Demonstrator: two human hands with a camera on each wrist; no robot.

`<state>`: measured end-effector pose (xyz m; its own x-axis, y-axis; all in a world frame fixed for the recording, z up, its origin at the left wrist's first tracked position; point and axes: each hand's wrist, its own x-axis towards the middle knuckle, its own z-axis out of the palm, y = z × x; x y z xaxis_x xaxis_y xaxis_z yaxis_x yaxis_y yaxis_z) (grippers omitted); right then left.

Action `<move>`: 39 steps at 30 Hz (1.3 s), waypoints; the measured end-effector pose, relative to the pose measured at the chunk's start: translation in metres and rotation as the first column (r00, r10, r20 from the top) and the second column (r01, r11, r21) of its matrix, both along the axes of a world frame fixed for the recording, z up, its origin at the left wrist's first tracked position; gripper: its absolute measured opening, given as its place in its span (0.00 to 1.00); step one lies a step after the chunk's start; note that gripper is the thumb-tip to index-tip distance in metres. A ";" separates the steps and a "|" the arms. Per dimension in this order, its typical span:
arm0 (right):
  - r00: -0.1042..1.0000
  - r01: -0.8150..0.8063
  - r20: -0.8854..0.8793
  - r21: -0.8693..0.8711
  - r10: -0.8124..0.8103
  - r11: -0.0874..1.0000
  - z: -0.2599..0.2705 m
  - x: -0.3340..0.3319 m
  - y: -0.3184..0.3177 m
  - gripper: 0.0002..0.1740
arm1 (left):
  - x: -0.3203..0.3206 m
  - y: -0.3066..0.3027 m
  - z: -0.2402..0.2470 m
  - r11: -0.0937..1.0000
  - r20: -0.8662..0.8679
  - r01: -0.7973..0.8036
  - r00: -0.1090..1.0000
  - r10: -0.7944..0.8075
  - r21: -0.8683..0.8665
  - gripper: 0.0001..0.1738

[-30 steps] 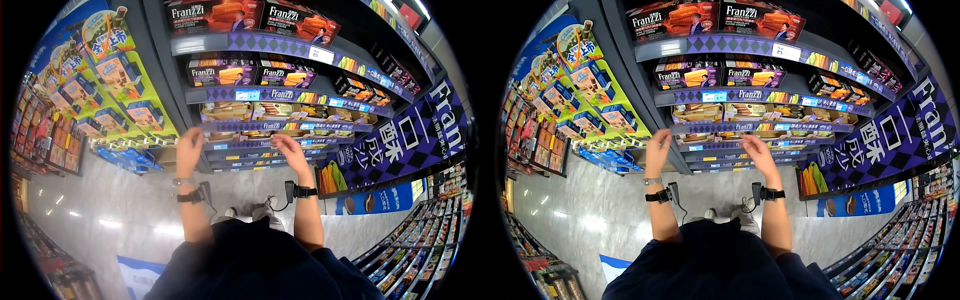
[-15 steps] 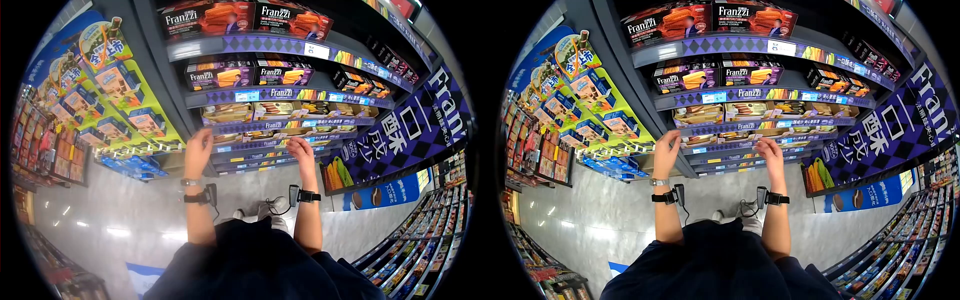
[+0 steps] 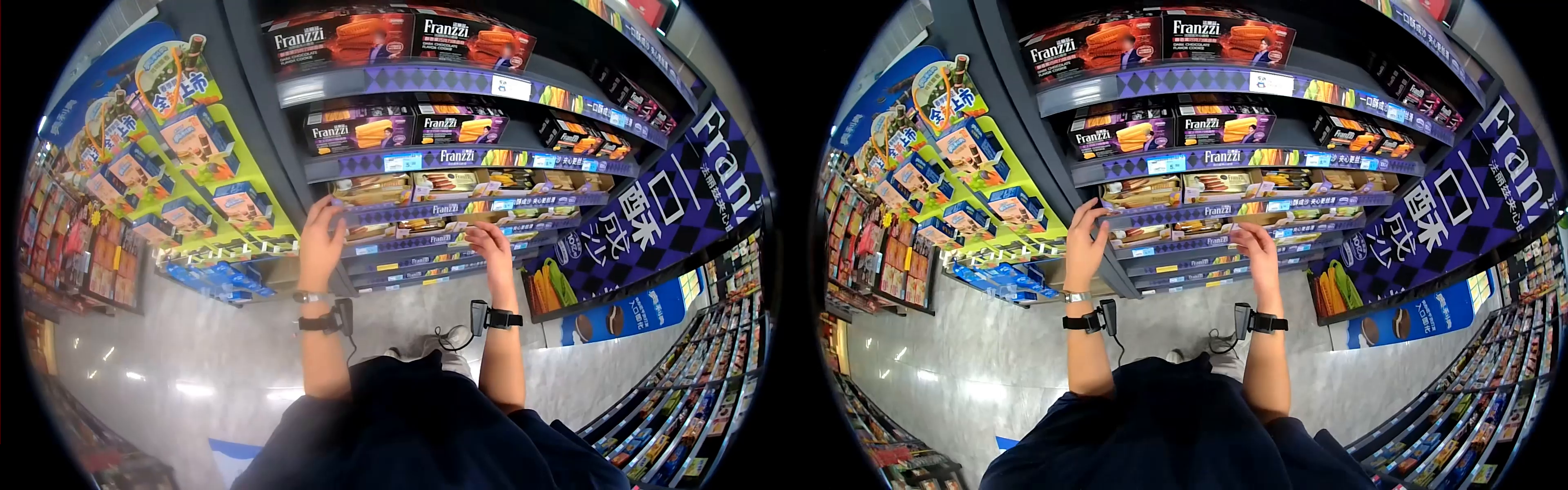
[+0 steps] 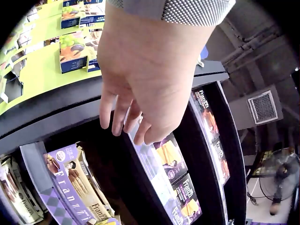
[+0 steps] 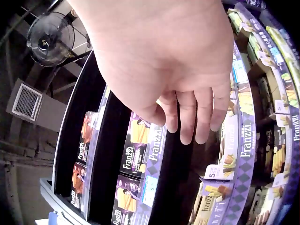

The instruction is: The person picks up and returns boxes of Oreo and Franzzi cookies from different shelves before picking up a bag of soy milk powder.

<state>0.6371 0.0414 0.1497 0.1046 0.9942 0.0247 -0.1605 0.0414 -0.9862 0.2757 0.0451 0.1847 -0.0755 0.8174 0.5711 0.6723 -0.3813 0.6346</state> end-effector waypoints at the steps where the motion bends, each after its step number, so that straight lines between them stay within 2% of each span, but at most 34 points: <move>1: 1.000 -0.004 -0.001 0.001 0.004 1.000 -0.001 0.000 0.001 0.16 | -0.001 0.000 0.000 1.000 -0.001 -0.004 1.000 0.004 0.001 0.13; 8: 0.999 -0.034 -0.020 0.005 0.034 0.999 -0.023 0.001 0.008 0.16 | 0.007 0.004 -0.001 0.999 0.023 -0.003 1.000 0.004 -0.036 0.13; 19: 0.999 -0.036 0.002 -0.021 0.036 0.999 -0.017 0.001 0.012 0.16 | 0.012 0.012 -0.005 0.998 0.070 0.034 0.997 -0.031 -0.045 0.13; 21: 0.999 -0.030 0.029 -0.043 0.032 0.999 -0.015 0.002 0.015 0.16 | 0.012 0.016 -0.008 1.000 0.005 0.003 1.000 -0.003 -0.030 0.12; 25: 0.999 -0.028 0.036 -0.051 0.029 0.998 -0.011 0.004 0.023 0.16 | 0.012 0.027 -0.011 1.000 0.018 0.023 1.000 -0.023 -0.011 0.12; 27: 0.999 -0.030 0.034 -0.029 0.031 0.999 -0.012 0.005 0.024 0.16 | 0.014 0.031 -0.014 0.993 0.074 0.052 0.996 -0.045 -0.102 0.13; 34: 0.998 -0.055 0.017 -0.067 0.056 0.996 -0.031 0.026 0.038 0.16 | 0.033 0.040 -0.023 0.984 0.106 0.063 0.993 -0.045 -0.165 0.13; 36: 0.998 -0.018 0.054 -0.104 0.024 0.994 -0.026 0.034 0.051 0.15 | 0.033 0.047 -0.023 0.996 0.059 0.062 0.997 -0.058 -0.068 0.13; 39: 0.997 -0.055 0.044 -0.071 0.059 0.996 -0.011 0.037 0.078 0.15 | 0.040 0.055 -0.014 0.995 -0.001 0.023 1.000 -0.023 -0.100 0.12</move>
<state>0.6738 0.1199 0.1383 0.0480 0.9980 -0.0410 -0.1152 -0.0353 -0.9927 0.3161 0.1003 0.1710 -0.0546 0.8720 0.4864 0.6656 -0.3313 0.6687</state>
